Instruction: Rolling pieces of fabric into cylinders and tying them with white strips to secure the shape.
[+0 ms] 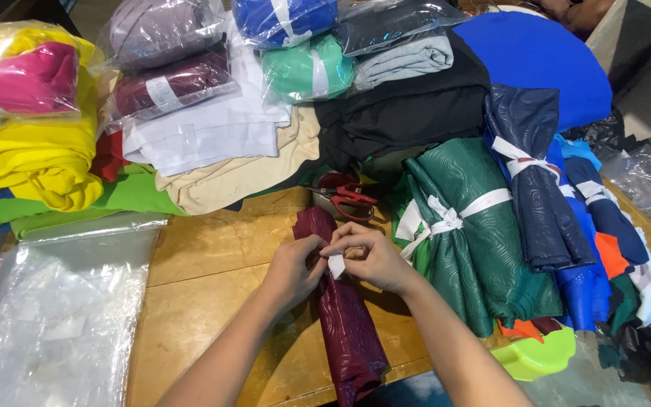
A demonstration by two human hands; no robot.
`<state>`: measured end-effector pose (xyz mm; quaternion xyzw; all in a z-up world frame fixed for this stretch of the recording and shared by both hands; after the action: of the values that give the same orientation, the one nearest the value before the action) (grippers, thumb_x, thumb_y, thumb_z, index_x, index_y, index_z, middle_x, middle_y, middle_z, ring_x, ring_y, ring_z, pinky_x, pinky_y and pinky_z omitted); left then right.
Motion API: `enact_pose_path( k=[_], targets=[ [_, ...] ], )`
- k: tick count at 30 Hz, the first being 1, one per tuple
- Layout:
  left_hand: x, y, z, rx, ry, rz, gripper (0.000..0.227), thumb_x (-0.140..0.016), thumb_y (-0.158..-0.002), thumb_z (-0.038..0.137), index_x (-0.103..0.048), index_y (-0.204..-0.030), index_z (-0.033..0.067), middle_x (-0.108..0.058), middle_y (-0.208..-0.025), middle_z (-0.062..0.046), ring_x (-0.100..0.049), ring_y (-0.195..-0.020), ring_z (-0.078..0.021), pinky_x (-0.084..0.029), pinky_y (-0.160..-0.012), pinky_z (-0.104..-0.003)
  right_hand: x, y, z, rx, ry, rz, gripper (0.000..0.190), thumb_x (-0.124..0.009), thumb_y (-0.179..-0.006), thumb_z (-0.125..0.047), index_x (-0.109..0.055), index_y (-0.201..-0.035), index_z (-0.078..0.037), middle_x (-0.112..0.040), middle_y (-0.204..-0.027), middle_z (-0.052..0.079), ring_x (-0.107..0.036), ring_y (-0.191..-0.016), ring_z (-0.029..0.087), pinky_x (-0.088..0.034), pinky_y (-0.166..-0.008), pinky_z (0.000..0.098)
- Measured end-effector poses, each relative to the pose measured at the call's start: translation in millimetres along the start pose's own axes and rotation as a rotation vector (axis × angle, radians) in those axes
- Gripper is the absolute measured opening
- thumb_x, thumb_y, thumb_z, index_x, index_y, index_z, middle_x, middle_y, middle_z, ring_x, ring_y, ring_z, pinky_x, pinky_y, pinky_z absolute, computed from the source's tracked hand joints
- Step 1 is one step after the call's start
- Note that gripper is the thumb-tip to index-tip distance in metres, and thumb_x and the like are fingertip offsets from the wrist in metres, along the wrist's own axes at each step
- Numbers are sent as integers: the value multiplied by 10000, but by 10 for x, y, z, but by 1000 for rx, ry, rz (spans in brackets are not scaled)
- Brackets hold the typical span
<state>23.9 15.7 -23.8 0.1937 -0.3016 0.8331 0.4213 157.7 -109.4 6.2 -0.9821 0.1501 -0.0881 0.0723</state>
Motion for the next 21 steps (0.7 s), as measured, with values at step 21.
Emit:
enact_pose_path(
  k=[21],
  targets=[
    [-133,75,-163,20,45,-4,190,-767,-803,89,-596,-881,119,-634,-657,-132,-666,-667,-424,-503,-532,-375,-77,35,-132,78,-16,47,150,-669,-982,-117,-773,-944,-16,-638,-800,36,-537,-796,110,-489,-760,297]
  ],
)
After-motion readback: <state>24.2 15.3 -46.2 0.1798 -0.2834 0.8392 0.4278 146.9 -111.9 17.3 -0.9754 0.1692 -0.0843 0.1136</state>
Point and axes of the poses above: each hand's wrist, its own y-axis away from the middle knuckle, its own x-axis out of the back of the hand, z = x × y, the point moved 2 cm from there along -y, towards the middle knuckle
